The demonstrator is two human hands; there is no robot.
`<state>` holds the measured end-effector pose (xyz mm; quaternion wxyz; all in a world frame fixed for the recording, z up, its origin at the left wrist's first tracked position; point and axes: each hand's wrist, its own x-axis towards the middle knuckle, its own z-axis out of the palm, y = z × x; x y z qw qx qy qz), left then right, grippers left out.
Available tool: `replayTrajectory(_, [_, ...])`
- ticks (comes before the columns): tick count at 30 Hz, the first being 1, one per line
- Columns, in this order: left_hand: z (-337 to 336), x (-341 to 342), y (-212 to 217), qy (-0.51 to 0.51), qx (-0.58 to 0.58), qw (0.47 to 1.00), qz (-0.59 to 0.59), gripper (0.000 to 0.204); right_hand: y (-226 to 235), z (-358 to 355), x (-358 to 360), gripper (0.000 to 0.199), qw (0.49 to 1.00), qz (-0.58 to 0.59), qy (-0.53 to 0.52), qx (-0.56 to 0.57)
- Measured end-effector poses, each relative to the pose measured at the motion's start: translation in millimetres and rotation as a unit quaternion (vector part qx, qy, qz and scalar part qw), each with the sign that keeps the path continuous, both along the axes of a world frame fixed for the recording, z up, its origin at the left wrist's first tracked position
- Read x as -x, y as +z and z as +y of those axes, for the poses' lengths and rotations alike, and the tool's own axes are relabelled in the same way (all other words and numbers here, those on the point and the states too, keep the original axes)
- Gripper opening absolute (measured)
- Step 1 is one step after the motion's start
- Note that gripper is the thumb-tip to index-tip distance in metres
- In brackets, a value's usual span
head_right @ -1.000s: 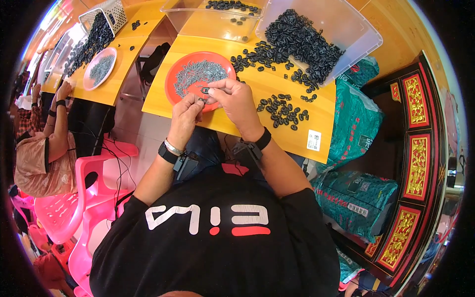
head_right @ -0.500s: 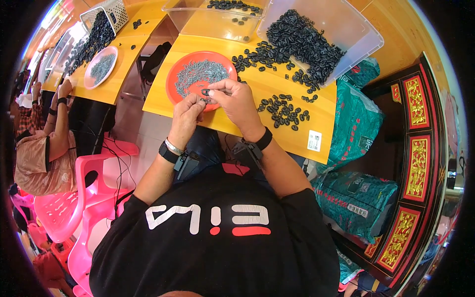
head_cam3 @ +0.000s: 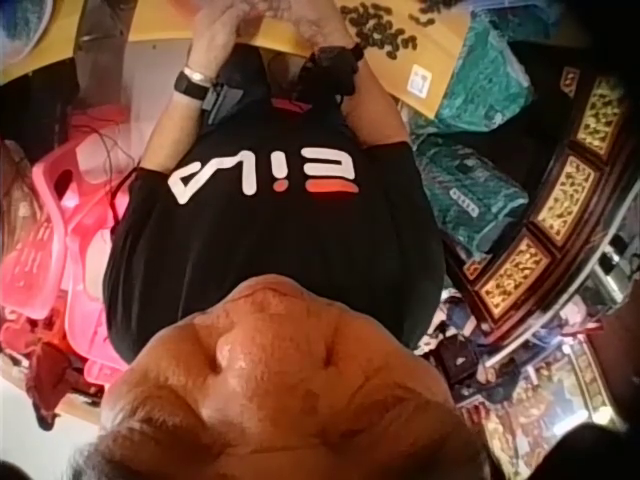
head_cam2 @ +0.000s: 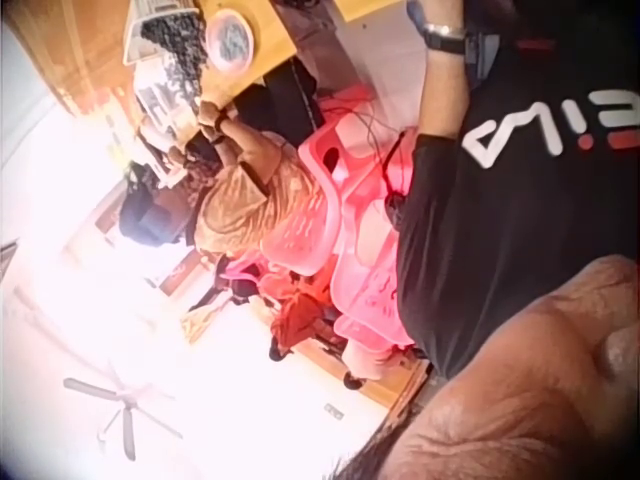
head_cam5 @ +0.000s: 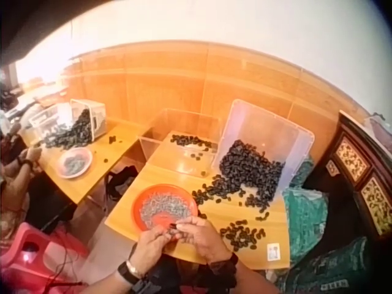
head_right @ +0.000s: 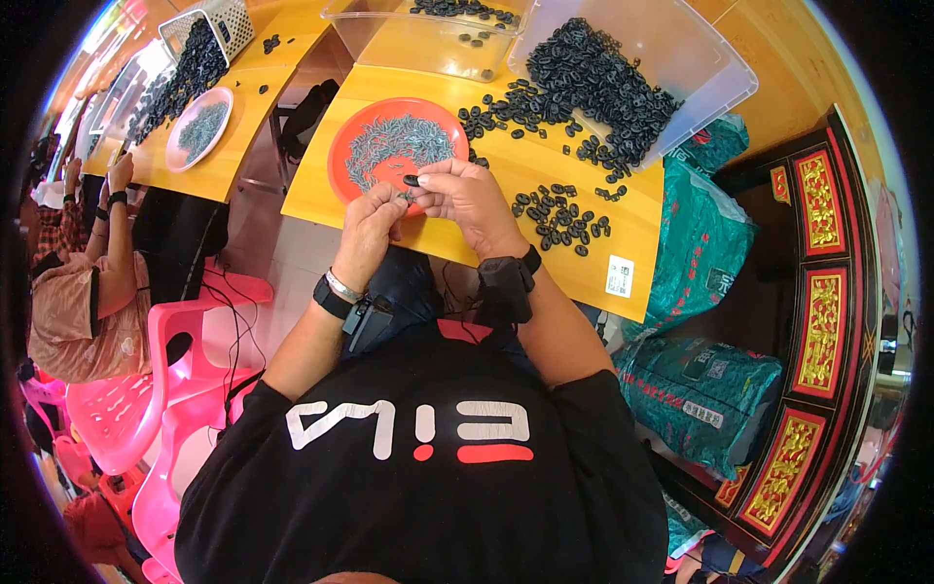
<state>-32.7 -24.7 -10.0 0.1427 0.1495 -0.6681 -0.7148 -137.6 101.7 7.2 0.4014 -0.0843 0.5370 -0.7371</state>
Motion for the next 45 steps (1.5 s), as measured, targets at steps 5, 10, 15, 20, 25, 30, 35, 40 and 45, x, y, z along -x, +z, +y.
replayTrajectory(5, [-0.3, 0.0, 3.4, -0.007, -0.045, 0.999, -0.020, 0.015, -2.7, 0.7, 2.7, 0.011, 0.999, -0.049, 0.006, 0.013])
replayTrajectory(10, [0.5, -0.6, 6.2, -0.008, -0.053, 0.998, -0.019, 0.015, -4.3, 0.7, 1.6, 0.011, 0.999, -0.039, 0.005, 0.008])
replayTrajectory(15, [-6.1, -1.4, 6.0, -0.012, -0.022, 1.000, -0.017, 0.015, 1.7, 0.2, -1.0, 0.014, 0.995, 0.092, -0.025, -0.002])
replayTrajectory(20, [-9.9, -1.4, 9.8, -0.030, -0.075, 0.996, 0.042, 0.015, 4.1, 5.0, -0.2, 0.011, 0.955, 0.297, 0.012, -0.008])
replayTrajectory(25, [-9.1, -0.8, 7.0, -0.078, -0.150, 0.984, 0.063, 0.016, 11.8, 1.8, -10.5, 0.011, 0.963, 0.265, 0.040, -0.016])
replayTrajectory(30, [-5.4, -0.2, 8.6, -0.072, -0.179, 0.979, 0.071, 0.015, 10.9, -1.9, -16.9, 0.012, 0.977, 0.209, 0.000, 0.032])
replayTrajectory(35, [-4.6, 0.3, 6.6, -0.066, -0.196, 0.974, 0.088, 0.015, 0.0, -2.9, -21.3, 0.018, 0.989, 0.129, 0.005, 0.076])
replayTrajectory(40, [-3.3, 0.2, 8.0, -0.056, -0.190, 0.977, 0.078, 0.015, -2.6, -3.4, -22.6, 0.019, 0.988, 0.138, -0.009, 0.072])
replayTrajectory(45, [-6.1, -0.8, 8.4, -0.046, -0.161, 0.985, 0.036, 0.014, -18.8, 2.1, -4.2, 0.016, 0.993, 0.023, -0.017, 0.119])
